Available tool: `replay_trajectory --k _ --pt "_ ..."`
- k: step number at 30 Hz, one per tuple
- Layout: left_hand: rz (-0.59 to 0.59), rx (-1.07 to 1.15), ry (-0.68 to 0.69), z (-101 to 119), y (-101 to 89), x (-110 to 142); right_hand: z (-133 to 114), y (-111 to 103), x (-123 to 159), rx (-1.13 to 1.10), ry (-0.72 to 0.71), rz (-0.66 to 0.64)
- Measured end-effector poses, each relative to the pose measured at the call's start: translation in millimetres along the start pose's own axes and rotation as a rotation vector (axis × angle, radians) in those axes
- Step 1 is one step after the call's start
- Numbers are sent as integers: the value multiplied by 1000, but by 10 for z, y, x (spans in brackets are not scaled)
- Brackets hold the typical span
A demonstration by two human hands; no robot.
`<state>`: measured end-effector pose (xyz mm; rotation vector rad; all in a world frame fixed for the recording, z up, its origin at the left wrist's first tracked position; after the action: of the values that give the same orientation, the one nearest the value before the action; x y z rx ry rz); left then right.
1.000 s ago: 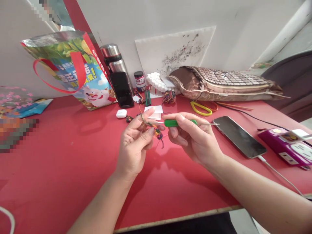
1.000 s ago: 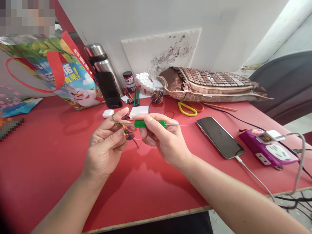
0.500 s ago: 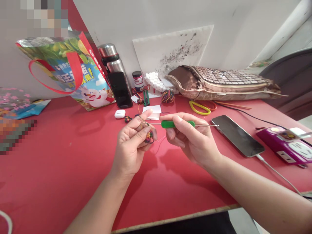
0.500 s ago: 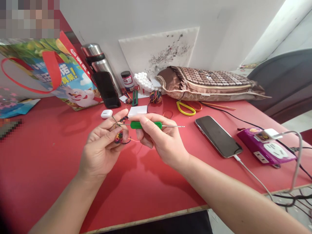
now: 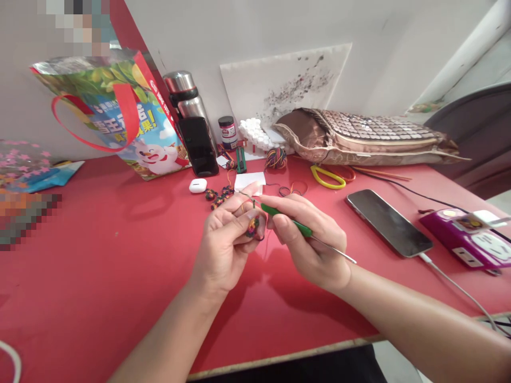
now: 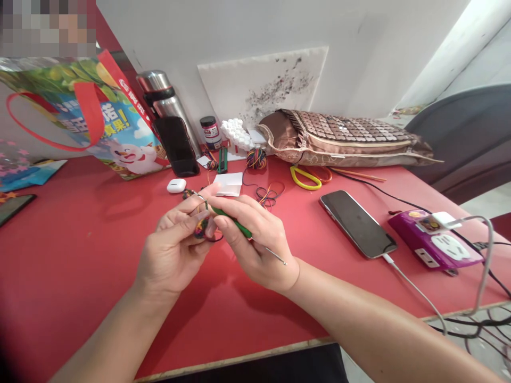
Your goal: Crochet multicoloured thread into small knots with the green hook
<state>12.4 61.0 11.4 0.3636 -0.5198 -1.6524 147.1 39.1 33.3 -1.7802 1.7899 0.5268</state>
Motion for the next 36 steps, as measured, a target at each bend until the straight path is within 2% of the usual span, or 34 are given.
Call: replay_trajectory --k 5,8,14,25,36 --pt "-79 66 -68 50 -9 -35 203 0 -23 -301 237 -24" --pt "-117 63 -71 84 -28 -46 244 -10 -35 -421 319 -29" --pt "-147 41 -63 161 -49 -70 230 -86 -56 -402 443 11" --pt "-157 61 -106 175 -126 -100 213 -85 -76 -434 463 17" --pt "-221 347 -232 125 -157 -83 190 -88 -98 -462 453 6"
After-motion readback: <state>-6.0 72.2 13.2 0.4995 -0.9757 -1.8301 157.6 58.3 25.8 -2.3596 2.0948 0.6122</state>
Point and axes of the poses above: each hand's wrist, its own x-axis away from the middle knuckle, its own y-axis out of the palm, z = x × y, the point moved 7 cm from there along -x, towards the middle knuckle, and after that the axes turned 5 degrees about y, right-handed, at the moved point
